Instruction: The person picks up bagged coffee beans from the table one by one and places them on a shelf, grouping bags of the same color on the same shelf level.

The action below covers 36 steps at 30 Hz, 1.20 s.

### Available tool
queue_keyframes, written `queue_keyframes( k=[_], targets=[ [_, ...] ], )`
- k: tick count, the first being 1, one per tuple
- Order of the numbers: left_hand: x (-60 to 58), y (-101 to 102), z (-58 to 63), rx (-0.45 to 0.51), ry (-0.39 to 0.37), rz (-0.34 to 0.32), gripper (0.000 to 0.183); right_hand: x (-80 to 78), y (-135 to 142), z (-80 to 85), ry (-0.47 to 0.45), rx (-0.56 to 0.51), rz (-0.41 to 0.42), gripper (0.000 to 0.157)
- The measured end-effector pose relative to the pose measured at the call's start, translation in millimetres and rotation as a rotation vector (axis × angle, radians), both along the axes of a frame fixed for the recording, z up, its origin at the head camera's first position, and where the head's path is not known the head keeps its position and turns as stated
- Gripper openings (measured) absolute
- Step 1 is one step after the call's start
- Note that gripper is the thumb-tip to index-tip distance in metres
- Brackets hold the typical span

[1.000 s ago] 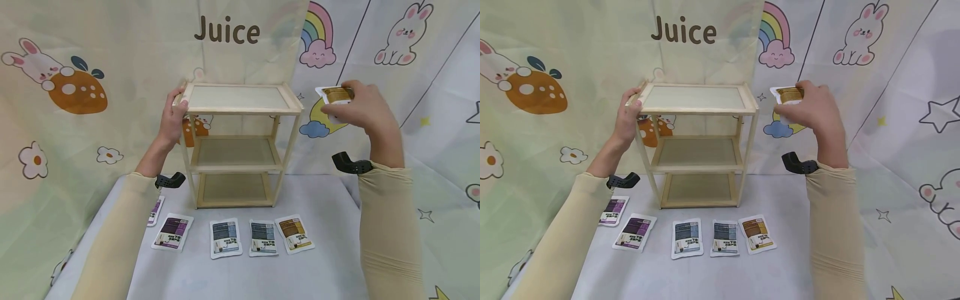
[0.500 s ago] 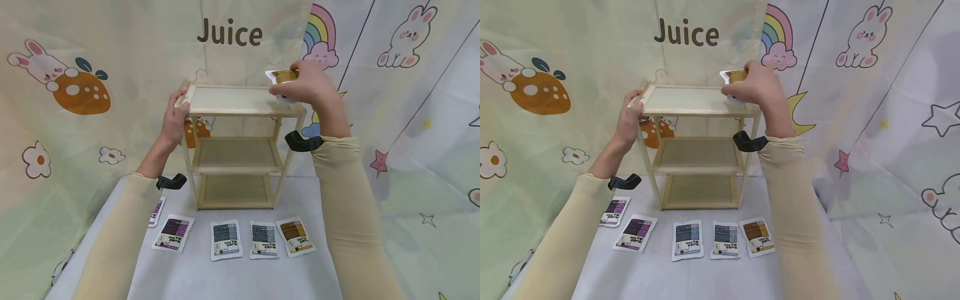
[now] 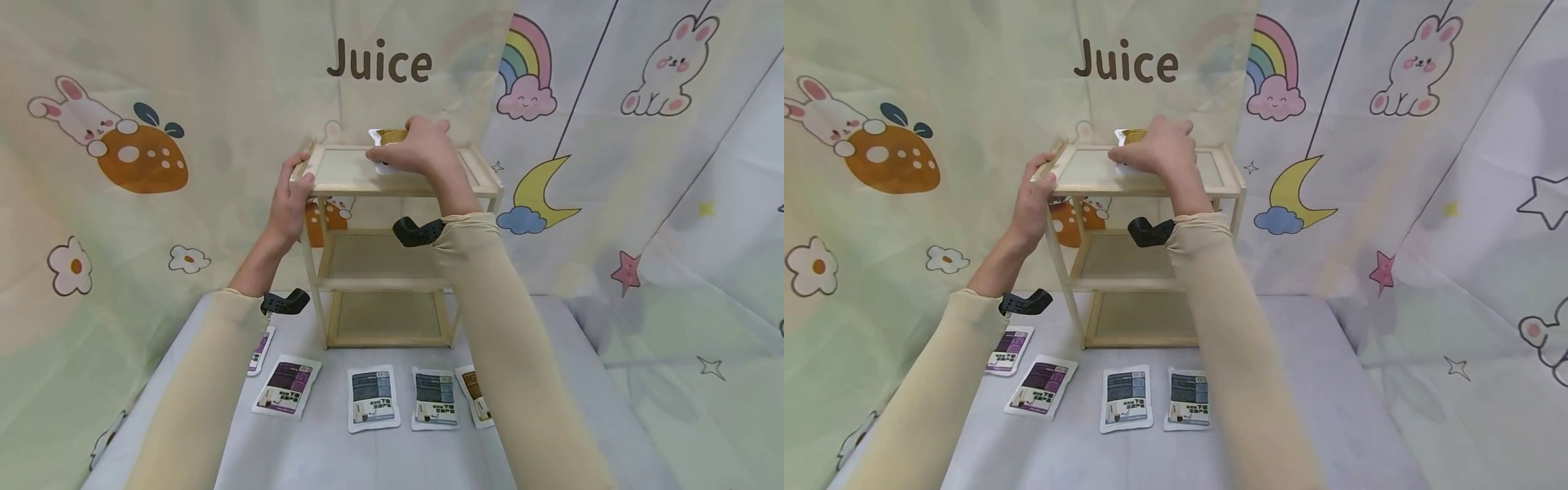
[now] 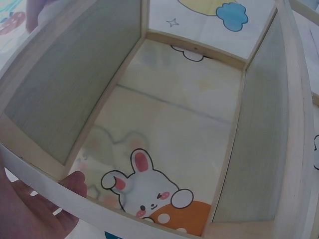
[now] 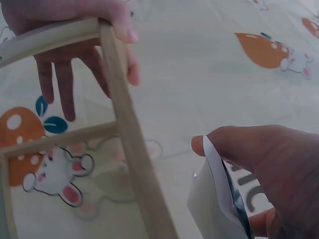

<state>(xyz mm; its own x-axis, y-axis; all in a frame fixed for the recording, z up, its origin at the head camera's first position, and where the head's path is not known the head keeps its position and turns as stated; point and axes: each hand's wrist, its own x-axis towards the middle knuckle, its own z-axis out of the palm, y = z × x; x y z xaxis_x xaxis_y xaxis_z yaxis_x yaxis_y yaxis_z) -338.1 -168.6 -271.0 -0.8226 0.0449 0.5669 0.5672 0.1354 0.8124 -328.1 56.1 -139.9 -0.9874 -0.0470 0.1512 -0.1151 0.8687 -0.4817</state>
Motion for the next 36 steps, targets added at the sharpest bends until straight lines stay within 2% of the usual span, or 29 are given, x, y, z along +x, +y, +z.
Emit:
queue_keyframes(
  k=[3, 10, 18, 23, 26, 30, 36],
  targets=[
    [-0.9, 0, -0.3, 0.010, 0.000, 0.001, 0.055, -5.5, -13, -2.7, -0.013, 0.007, -0.018, 0.076],
    [1.8, -2, -6.1, 0.000, -0.028, 0.002, 0.056, -13.6, -38, -10.9, -0.066, 0.029, -0.018, 0.087],
    [1.6, -2, -2.5, 0.038, 0.001, 0.004, 0.054, -16.5, -62, -9.6, -0.025, 0.071, -0.014, 0.076],
    [-1.4, 0, 0.3, 0.011, 0.007, -0.005, 0.054, -21.7, -68, -12.4, 0.011, 0.134, -0.044, 0.070],
    [-1.3, 1, -0.1, 0.022, -0.001, -0.004, 0.053, -23.0, -72, -15.7, 0.021, 0.165, -0.054, 0.073],
    [-0.3, 1, -1.4, 0.045, -0.005, -0.002, 0.052, -22.3, -74, -17.4, 0.016, 0.198, -0.037, 0.077],
    [-0.5, 2, -1.7, 0.038, 0.004, -0.005, 0.054, -18.5, -68, -19.0, 0.011, 0.201, -0.032, 0.076]
  ],
)
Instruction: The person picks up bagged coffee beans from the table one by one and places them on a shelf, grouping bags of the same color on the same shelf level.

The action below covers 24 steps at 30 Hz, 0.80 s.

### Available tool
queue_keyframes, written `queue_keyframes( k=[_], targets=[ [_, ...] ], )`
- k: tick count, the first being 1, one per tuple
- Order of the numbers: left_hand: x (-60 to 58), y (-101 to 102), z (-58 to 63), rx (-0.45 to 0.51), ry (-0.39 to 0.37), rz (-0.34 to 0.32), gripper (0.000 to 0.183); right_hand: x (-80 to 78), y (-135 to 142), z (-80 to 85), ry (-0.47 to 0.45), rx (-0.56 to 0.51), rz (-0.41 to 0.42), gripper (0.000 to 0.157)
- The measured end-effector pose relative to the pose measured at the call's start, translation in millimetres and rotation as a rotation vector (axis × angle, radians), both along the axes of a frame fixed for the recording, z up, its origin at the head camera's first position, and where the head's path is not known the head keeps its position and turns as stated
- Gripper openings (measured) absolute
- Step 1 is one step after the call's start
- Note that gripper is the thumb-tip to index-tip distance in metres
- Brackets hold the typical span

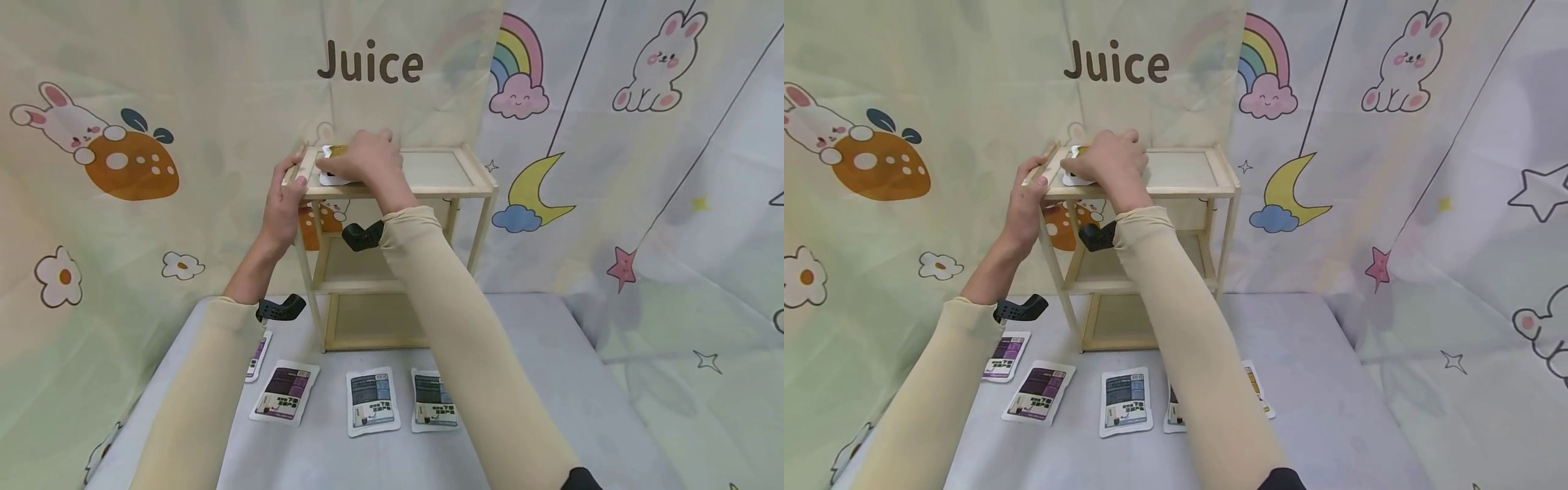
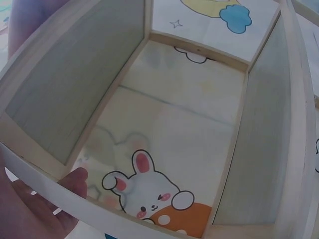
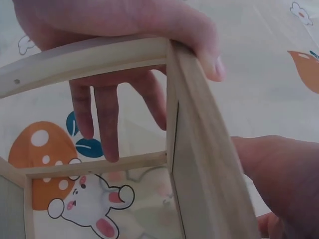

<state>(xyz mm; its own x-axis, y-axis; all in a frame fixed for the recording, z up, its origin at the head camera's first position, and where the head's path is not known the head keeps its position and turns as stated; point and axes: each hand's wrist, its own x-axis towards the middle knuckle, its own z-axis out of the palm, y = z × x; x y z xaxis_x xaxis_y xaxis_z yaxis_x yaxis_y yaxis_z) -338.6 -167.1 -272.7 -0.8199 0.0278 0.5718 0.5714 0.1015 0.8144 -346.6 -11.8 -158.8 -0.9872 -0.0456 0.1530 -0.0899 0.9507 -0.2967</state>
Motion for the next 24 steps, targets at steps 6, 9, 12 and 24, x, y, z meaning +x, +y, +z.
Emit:
queue_keyframes(
  k=[6, 9, 12, 24],
  targets=[
    [-2.2, 2, 1.1, 0.006, 0.007, -0.015, 0.053, -0.6, 4, -4.3, 0.075, 0.017, 0.013, 0.075],
    [-3.0, 3, -0.4, -0.001, 0.005, -0.018, 0.053, -2.6, 3, -9.0, 0.109, 0.034, 0.004, 0.077],
    [-2.7, 2, -4.7, -0.007, -0.011, -0.011, 0.053, -3.4, 1, -15.1, 0.115, 0.051, -0.011, 0.080],
    [0.9, 0, -4.1, -0.017, 0.004, 0.027, 0.053, 19.0, 25, 1.7, 0.144, -0.042, 0.058, 0.090]
  ],
)
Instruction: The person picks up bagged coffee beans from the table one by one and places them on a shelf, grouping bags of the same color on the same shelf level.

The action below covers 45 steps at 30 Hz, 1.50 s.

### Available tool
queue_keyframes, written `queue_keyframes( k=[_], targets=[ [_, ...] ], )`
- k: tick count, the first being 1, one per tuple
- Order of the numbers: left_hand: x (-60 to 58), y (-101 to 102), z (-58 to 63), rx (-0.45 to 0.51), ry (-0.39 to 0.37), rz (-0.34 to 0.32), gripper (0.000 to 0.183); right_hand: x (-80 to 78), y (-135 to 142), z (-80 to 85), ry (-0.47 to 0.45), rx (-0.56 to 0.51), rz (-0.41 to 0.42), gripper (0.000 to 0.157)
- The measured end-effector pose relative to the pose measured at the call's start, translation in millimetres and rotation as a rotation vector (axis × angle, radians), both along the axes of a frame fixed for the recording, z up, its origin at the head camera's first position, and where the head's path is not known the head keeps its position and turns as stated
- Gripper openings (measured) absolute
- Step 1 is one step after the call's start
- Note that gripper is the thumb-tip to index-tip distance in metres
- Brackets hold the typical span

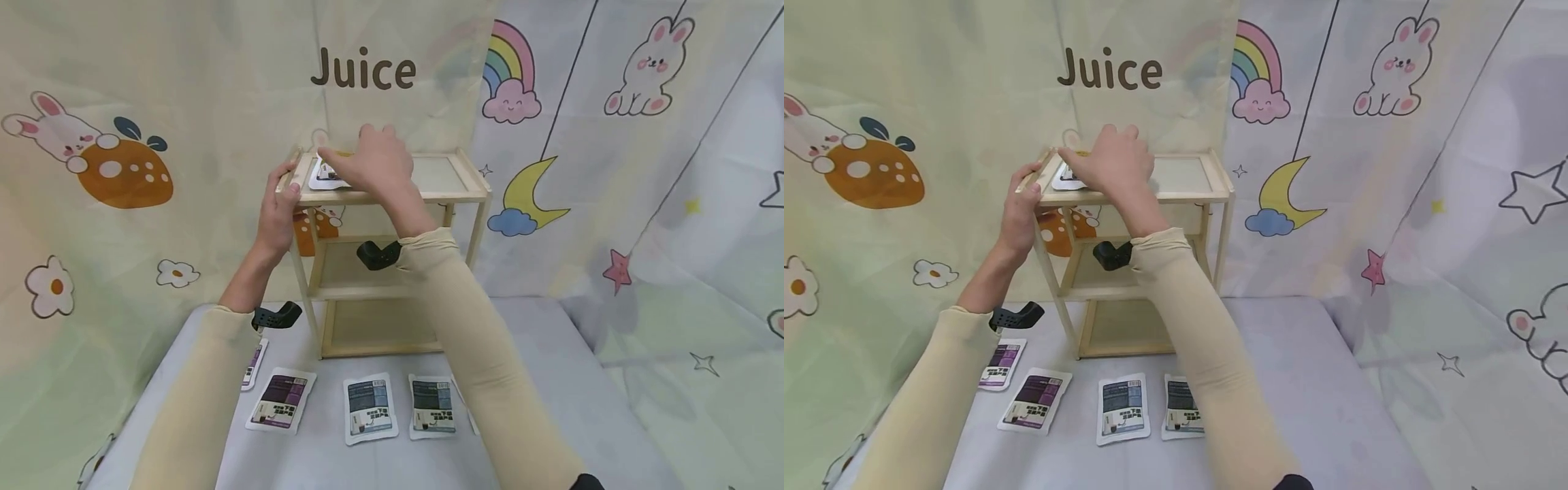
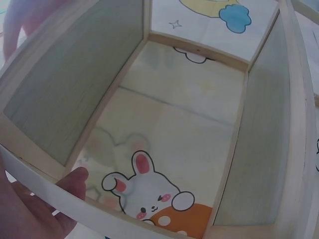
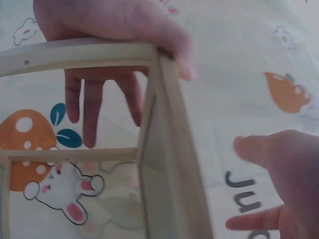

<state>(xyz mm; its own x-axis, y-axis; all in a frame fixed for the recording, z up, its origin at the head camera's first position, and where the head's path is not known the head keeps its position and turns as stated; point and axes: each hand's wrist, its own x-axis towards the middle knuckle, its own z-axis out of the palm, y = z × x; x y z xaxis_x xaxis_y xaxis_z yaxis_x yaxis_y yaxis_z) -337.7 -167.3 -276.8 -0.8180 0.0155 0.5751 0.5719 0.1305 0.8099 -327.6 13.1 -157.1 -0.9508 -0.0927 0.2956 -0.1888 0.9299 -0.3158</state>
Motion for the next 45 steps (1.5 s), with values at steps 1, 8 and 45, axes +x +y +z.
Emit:
queue_keyframes(
  k=[1, 8, 45],
  targets=[
    [0.5, 0, 0.9, 0.001, 0.000, 0.005, 0.054, 3.9, 6, 1.4, 0.012, -0.033, 0.033, 0.084],
    [2.6, 1, 2.0, -0.047, -0.009, 0.019, 0.055, 27.2, 57, -10.5, 0.173, -0.159, 0.160, 0.052],
    [-2.4, 2, 4.0, -0.058, 0.001, 0.036, 0.056, 107.1, 265, -246.3, -0.005, -0.155, 0.155, 0.035]
  ],
)
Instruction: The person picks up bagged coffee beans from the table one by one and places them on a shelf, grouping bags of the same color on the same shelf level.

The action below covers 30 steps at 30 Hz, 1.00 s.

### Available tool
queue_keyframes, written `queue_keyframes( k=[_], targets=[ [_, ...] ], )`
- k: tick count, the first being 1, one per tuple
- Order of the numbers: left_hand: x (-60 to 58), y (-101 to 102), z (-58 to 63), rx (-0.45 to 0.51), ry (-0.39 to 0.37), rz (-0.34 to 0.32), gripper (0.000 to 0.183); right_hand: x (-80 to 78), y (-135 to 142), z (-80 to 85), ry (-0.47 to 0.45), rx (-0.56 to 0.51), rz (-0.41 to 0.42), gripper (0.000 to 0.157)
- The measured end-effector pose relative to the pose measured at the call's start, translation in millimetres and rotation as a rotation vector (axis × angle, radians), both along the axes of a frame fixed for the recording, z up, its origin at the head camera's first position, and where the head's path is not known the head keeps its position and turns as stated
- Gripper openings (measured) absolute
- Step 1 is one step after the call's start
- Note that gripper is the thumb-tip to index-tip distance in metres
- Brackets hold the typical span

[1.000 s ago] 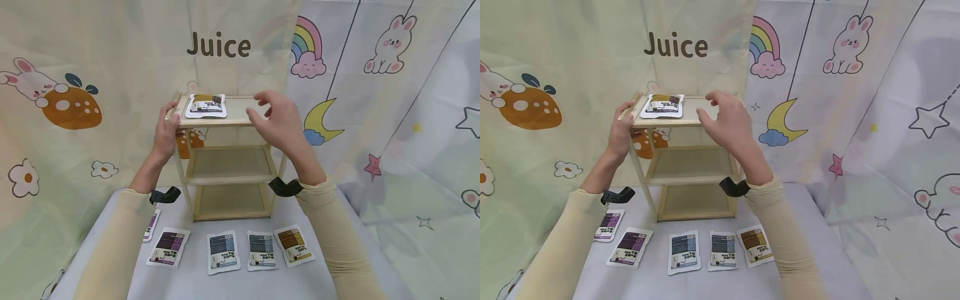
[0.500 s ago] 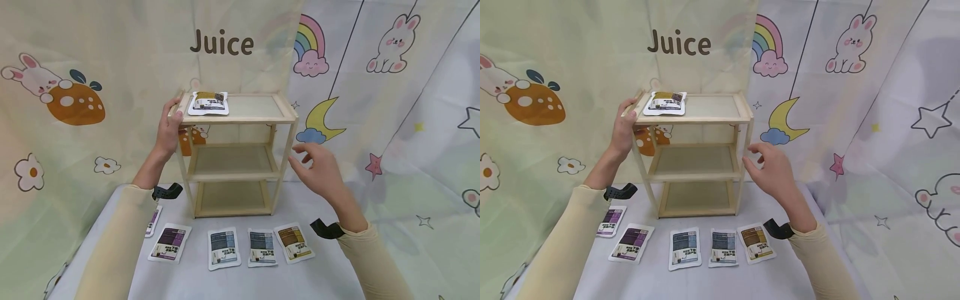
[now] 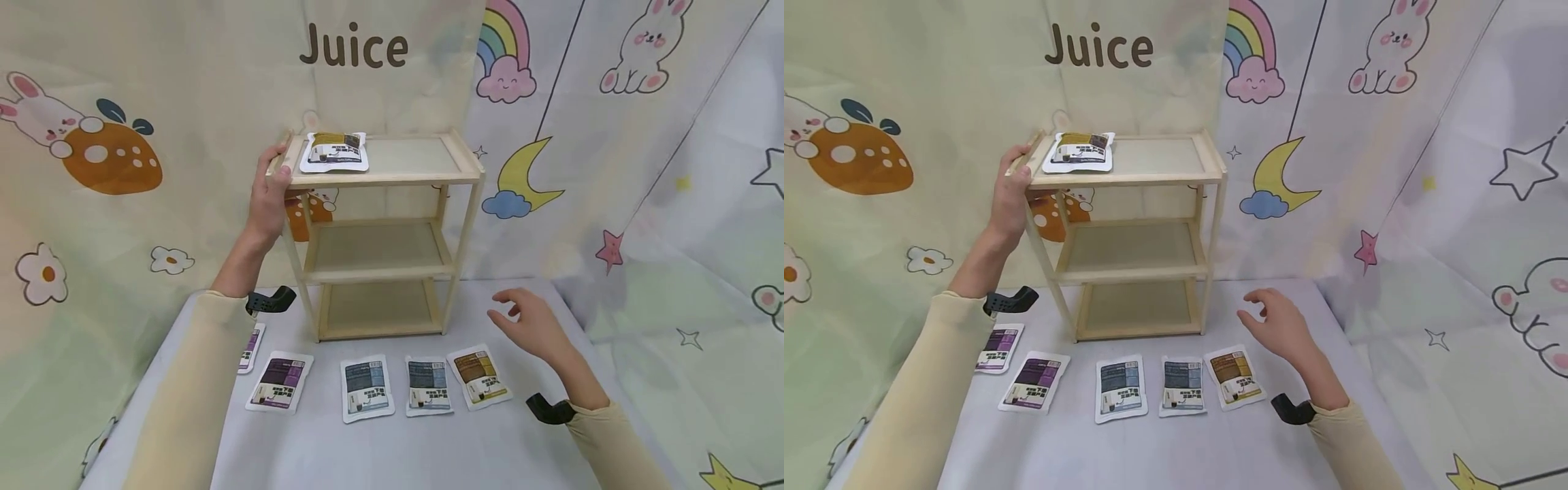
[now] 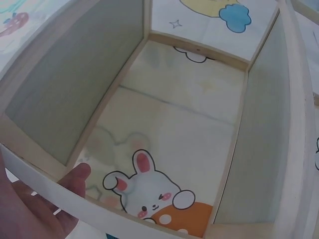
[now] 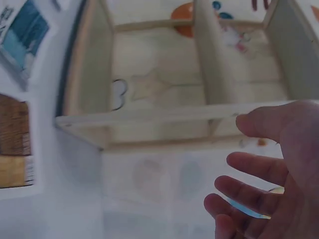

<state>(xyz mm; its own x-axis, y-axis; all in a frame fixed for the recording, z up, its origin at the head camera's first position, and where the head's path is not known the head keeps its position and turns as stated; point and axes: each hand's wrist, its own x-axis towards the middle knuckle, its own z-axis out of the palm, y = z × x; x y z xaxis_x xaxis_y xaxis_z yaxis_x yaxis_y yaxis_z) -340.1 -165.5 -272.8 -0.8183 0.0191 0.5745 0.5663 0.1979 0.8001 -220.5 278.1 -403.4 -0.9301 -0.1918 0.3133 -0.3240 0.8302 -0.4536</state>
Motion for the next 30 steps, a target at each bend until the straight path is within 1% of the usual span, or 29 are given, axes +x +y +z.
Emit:
queue_keyframes(
  k=[3, 8, 12, 17, 21, 24, 27, 30],
  targets=[
    [0.6, 1, -1.2, 0.006, -0.009, -0.009, 0.055, 1.6, 10, -25.6, -0.055, -0.007, -0.006, 0.038],
    [1.1, 2, -3.8, 0.015, -0.022, 0.011, 0.055, 11.3, 15, -64.3, -0.170, 0.015, -0.022, 0.048],
    [0.6, 3, -3.2, 0.038, -0.006, 0.012, 0.055, 20.3, 13, -90.6, -0.236, 0.047, -0.042, 0.063],
    [1.8, 2, -4.6, 0.039, -0.009, 0.032, 0.056, 27.0, 11, -118.3, -0.280, 0.081, -0.060, 0.085],
    [2.3, 2, -5.5, 0.023, 0.002, 0.036, 0.057, 29.1, 11, -134.6, -0.269, 0.105, -0.087, 0.098],
    [2.4, 2, -5.0, 0.017, 0.004, 0.031, 0.058, 29.2, 11, -143.1, -0.255, 0.124, -0.105, 0.104],
    [2.4, 2, -4.8, 0.021, 0.000, 0.026, 0.058, 30.2, 9, -148.3, -0.251, 0.138, -0.117, 0.107],
    [1.3, 2, -2.9, 0.027, 0.005, 0.029, 0.058, 29.3, 4, -149.6, -0.234, 0.139, -0.121, 0.110]
  ],
)
